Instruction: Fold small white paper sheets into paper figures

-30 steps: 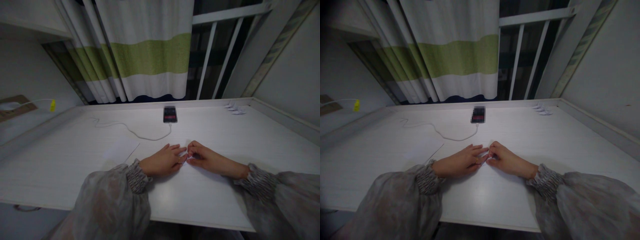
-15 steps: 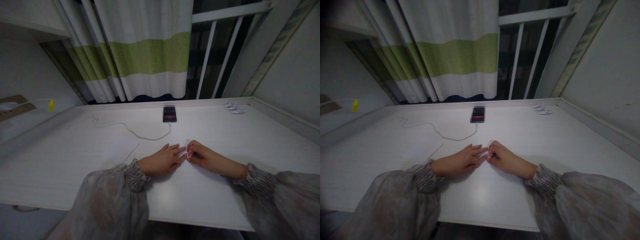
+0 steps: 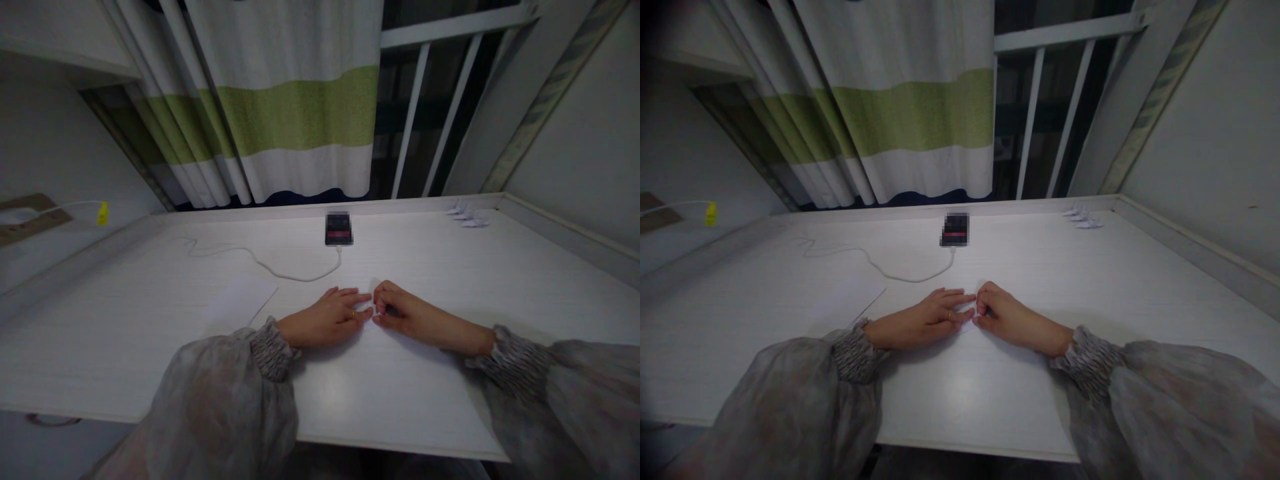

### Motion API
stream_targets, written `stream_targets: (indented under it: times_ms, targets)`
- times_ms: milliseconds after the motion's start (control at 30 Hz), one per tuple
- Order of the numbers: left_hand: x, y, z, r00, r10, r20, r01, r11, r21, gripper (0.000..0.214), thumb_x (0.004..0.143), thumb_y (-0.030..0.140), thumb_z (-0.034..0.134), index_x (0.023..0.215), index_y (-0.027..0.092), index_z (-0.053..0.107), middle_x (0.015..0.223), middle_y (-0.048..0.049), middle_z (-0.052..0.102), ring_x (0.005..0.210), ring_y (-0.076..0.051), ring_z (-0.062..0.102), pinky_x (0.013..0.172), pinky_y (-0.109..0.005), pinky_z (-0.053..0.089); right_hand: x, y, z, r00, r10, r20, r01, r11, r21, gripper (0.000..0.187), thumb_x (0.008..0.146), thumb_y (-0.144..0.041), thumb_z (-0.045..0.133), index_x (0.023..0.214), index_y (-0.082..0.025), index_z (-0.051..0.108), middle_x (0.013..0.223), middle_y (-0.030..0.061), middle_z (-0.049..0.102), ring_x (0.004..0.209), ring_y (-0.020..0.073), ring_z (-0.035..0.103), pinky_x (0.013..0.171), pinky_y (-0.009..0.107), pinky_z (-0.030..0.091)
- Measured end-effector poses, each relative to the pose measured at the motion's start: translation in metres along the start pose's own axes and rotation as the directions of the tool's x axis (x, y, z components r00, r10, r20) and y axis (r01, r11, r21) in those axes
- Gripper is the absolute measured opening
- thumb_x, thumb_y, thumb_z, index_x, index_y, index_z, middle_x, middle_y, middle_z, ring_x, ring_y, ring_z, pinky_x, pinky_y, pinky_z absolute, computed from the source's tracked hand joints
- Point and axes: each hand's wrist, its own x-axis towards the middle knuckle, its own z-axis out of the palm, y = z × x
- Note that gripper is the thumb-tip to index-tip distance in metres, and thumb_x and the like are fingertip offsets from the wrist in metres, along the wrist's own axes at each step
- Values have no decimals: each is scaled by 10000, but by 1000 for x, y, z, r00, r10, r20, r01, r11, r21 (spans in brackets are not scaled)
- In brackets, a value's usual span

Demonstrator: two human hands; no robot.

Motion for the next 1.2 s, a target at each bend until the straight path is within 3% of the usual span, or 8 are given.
stream_targets:
  times_ms: [133,267,800,1200]
  targets:
    - [5,-5,4,992,26,-124,-31,999,-38,266,847,316,432,977,214,641,1294,-44,461,1181,-189,390,1010,-378,253,0,0,0,1000,5,6,-5,1000,1,137,751,-130,484,663,-196,402,812,32,454,764,159,452,708,322,413]
    - [8,-6,5,984,-17,-176,7,998,-58,213,787,334,537,921,228,665,1251,-32,505,1129,-202,429,978,-398,282,0,2,1,1000,-23,1,23,1000,6,121,752,-122,484,675,-192,422,833,36,460,776,159,451,721,327,414]
    - [9,-2,4,985,-14,-171,8,999,-36,223,763,365,562,902,232,674,1272,-32,485,1127,-212,426,971,-382,293,0,5,1,999,-26,-19,26,1000,8,94,753,-135,492,694,-191,445,825,34,463,777,161,453,723,329,412]
    - [8,-6,7,986,22,-164,-20,1000,13,274,784,387,526,956,213,647,1288,-44,471,1154,-200,418,981,-376,285,-1,4,0,992,104,-69,-99,992,72,133,703,-100,486,768,-191,412,813,21,432,730,153,427,677,308,385]
